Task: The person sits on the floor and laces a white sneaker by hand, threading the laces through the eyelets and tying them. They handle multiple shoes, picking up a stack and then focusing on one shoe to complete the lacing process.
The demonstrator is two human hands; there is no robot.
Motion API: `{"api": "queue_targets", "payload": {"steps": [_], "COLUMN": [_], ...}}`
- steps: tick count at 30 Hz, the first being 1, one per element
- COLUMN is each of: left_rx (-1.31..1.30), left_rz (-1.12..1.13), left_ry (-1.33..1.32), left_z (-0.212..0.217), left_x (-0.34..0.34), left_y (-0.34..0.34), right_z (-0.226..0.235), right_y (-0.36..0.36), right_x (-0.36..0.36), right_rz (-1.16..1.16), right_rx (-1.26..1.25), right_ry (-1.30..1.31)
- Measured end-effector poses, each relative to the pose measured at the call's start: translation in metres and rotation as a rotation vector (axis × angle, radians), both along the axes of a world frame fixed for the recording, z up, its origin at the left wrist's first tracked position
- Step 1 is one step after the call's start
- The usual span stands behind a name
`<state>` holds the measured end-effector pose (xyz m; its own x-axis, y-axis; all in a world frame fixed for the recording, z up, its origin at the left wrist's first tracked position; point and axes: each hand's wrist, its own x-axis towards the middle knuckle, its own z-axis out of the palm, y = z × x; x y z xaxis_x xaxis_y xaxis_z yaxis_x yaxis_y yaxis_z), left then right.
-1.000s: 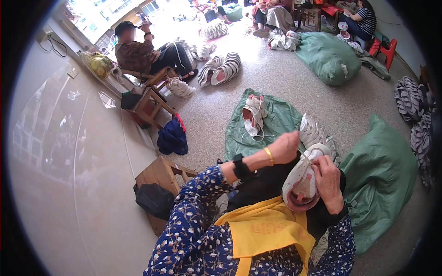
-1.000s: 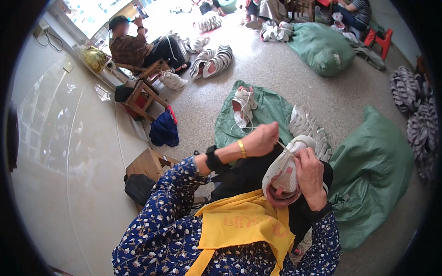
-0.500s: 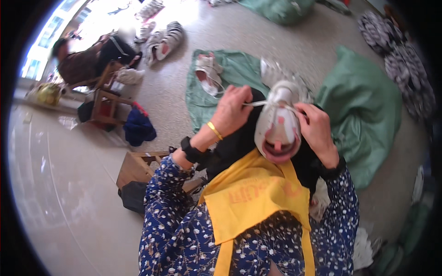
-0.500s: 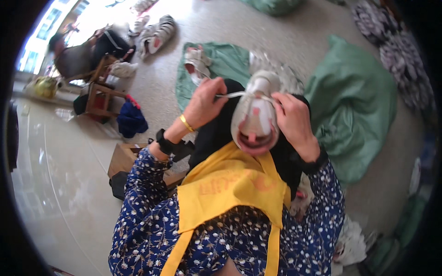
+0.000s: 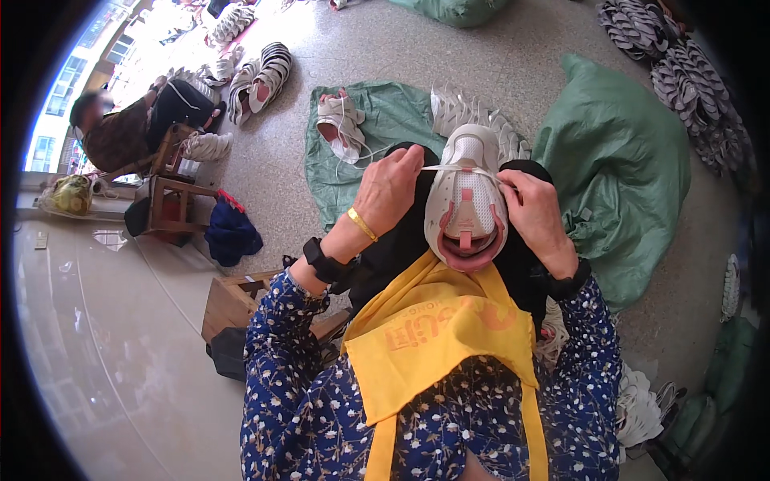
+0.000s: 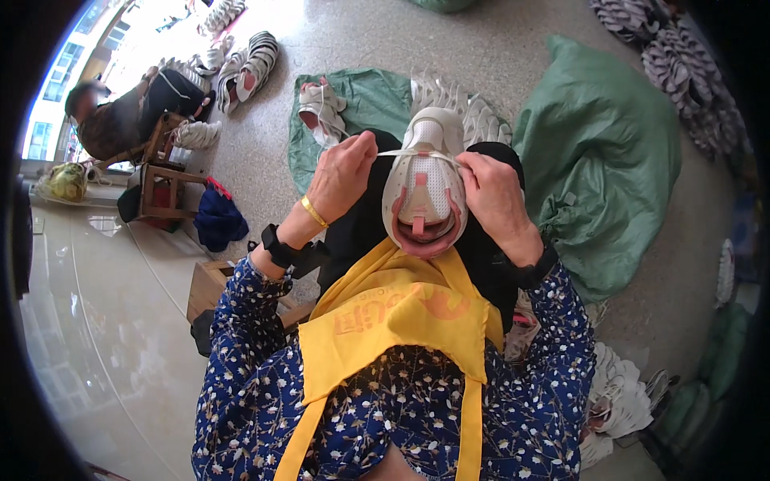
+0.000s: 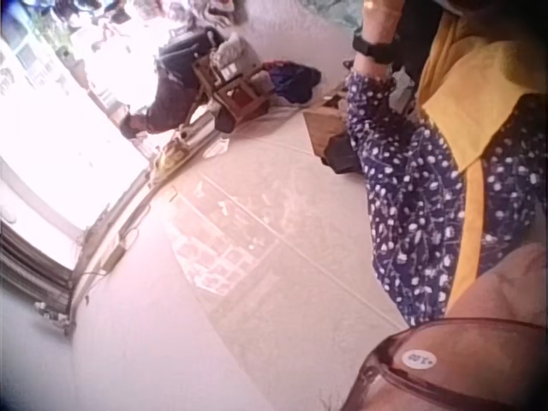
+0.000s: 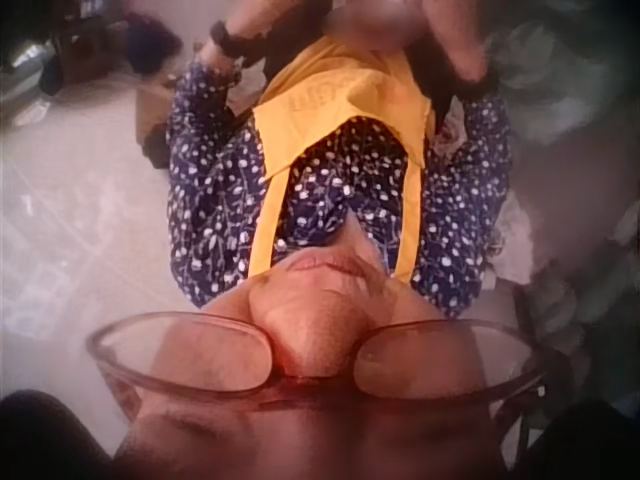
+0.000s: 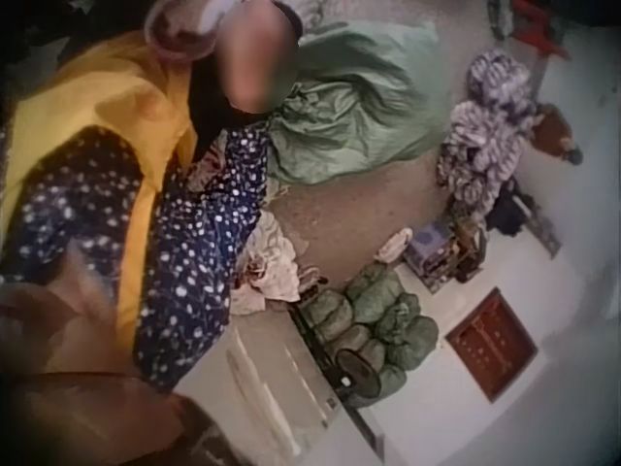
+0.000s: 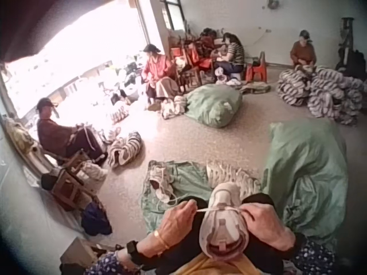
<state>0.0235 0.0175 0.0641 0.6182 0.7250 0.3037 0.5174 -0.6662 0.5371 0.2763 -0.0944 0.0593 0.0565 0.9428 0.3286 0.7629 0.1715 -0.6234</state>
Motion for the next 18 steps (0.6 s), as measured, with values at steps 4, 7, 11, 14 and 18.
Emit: {"api": "queue_targets", "payload": {"steps": [4, 7, 11, 14, 18], "left_rx": [0.04, 0.155, 0.101, 0.105, 0.143], "left_rz": [-0.033, -0.12, -0.092, -0.016, 0.163], "left_ry": [0.015, 0.008, 0.091, 0.096, 0.204], "left_z": [-0.001, -0.01, -0.006, -0.022, -0.047], "left_x": [-0.013, -0.018, -0.038, -0.07, -0.132], "left_y": [0.005, 0.006, 0.012, 0.021, 0.046], "right_z": [-0.003, 0.001, 0.012, 0.003, -0.011], "right_y": [-0.001, -0.009, -0.017, -0.017, -0.027], "right_x": [0.005, 0.011, 0.016, 0.026, 0.045], "right_rz": [0.0, -0.031, -0.069, -0.074, -0.086], "right_rx": [0.031, -0.004, -0.099, -0.132, -0.088], "right_ry": [-0.023, -0.03, 0.004, -0.004, -0.036]}}
